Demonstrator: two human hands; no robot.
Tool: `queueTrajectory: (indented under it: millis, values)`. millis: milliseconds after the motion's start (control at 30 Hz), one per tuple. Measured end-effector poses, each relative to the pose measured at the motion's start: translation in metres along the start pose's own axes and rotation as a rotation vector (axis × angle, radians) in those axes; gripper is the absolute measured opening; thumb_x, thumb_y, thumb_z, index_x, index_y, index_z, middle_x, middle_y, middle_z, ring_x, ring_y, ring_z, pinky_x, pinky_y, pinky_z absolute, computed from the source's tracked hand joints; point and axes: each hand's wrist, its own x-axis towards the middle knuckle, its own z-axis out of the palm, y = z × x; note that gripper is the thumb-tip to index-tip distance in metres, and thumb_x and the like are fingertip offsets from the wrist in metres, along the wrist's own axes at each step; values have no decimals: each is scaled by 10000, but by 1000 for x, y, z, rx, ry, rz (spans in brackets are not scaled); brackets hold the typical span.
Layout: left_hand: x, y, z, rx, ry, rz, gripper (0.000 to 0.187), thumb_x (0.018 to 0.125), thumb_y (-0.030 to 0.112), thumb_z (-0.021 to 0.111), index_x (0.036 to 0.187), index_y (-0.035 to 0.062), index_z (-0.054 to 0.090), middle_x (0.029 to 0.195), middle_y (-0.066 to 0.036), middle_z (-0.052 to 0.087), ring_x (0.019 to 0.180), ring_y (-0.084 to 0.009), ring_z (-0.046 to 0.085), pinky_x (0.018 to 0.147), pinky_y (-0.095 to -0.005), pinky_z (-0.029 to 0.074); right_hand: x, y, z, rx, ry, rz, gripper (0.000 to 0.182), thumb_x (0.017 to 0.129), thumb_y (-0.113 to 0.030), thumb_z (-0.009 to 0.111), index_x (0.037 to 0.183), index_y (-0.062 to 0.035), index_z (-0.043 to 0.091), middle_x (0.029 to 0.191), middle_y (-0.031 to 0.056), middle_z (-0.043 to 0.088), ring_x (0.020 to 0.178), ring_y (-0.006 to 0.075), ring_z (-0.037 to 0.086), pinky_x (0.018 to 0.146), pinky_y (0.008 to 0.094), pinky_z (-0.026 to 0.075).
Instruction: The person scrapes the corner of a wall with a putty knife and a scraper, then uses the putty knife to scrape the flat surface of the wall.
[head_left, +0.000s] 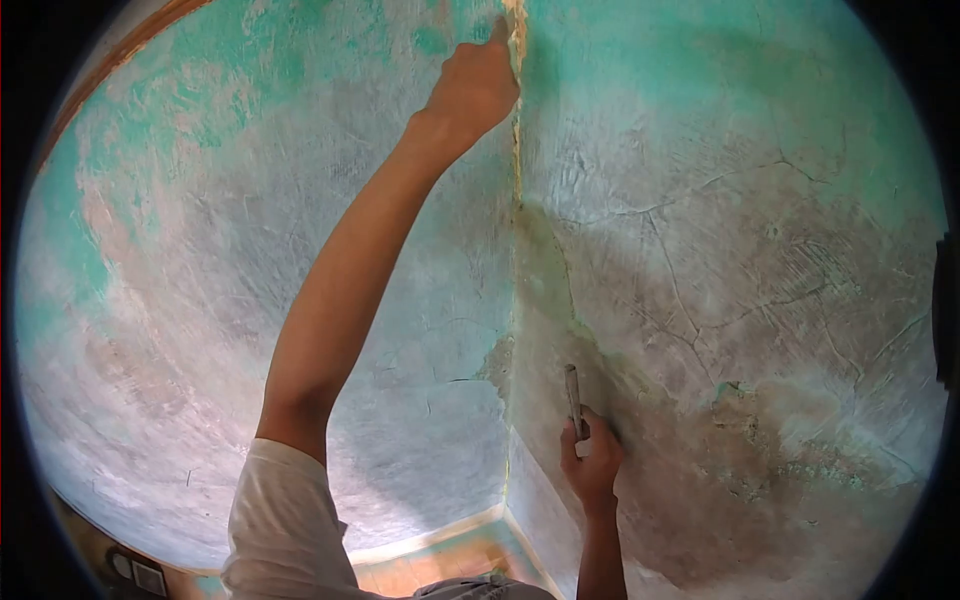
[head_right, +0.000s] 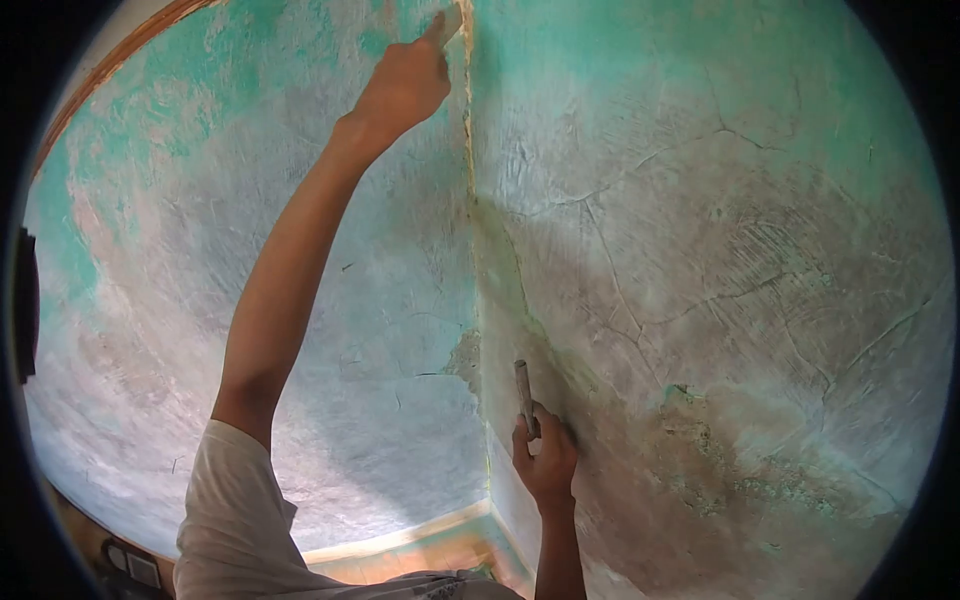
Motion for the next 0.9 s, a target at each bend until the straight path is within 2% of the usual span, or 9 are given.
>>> queueTrajectory:
  millis: [100,200,300,400,500,600,700,800,900]
  values:
    - [-13,-10,-7,28,17,12,649,909,40,550,1534,-56,405,871,-345,693,828,-488,701,794,-534,582,1,1,0,11,11,-14,240,918,-59,743,1138,2,669,773,107,645,646,226,635,594,355,515]
    - [-2,0,-9,-9,-60,-12,637,917,62,551,1527,-62,415,904,-360,689,860,-492,702,797,-531,580,-2,1,0,23,33,-8,243,917,-62,747,1139,1,669,777,110,652,645,222,639,594,352,516]
    - [26,7,-1,15,-119,18,683,863,41,573,1517,-74,414,951,-375,689,923,-507,708,821,-535,602,-2,0,3,23,39,17,239,916,-67,751,1131,-2,670,782,115,660,646,221,646,601,350,522]
    - [19,7,0,12,-59,-64,611,946,128,545,1535,-2,444,1005,-341,700,899,-476,705,811,-525,571,-3,-1,-1,10,30,23,232,916,-71,753,1121,-3,670,784,118,666,649,222,654,611,349,530]
    - [-2,-29,-7,-109,48,56,602,960,158,549,1542,38,456,1021,-318,714,888,-468,711,788,-514,560,1,-2,0,13,40,4,230,916,-72,753,1119,-3,671,780,118,668,650,223,658,617,348,535]
    - [-11,-22,-23,-199,-87,-99,630,909,126,530,1517,-25,461,1091,-327,703,989,-488,698,890,-528,559,0,-1,0,19,53,28,234,912,-67,755,1122,1,678,787,121,679,655,218,666,623,340,539]
    - [12,-28,4,-158,-2,-40,588,987,176,488,1560,51,448,844,-191,706,672,-270,664,653,-410,524,-2,-1,0,17,44,39,237,908,-67,759,1122,3,685,791,121,686,660,212,673,625,332,538]
    - [19,-11,-14,-219,-119,-125,584,999,170,461,1570,53,440,751,-93,618,597,-170,539,591,-359,483,-2,-1,2,7,51,33,233,915,-74,752,1124,-3,677,769,114,663,644,225,652,611,350,528]
    - [1,-24,-24,-327,-179,-132,582,1003,168,467,1572,48,439,732,-47,558,585,-143,497,557,-339,456,-3,0,3,-6,51,9,238,914,-70,753,1130,-2,679,758,112,653,634,224,643,604,350,521]
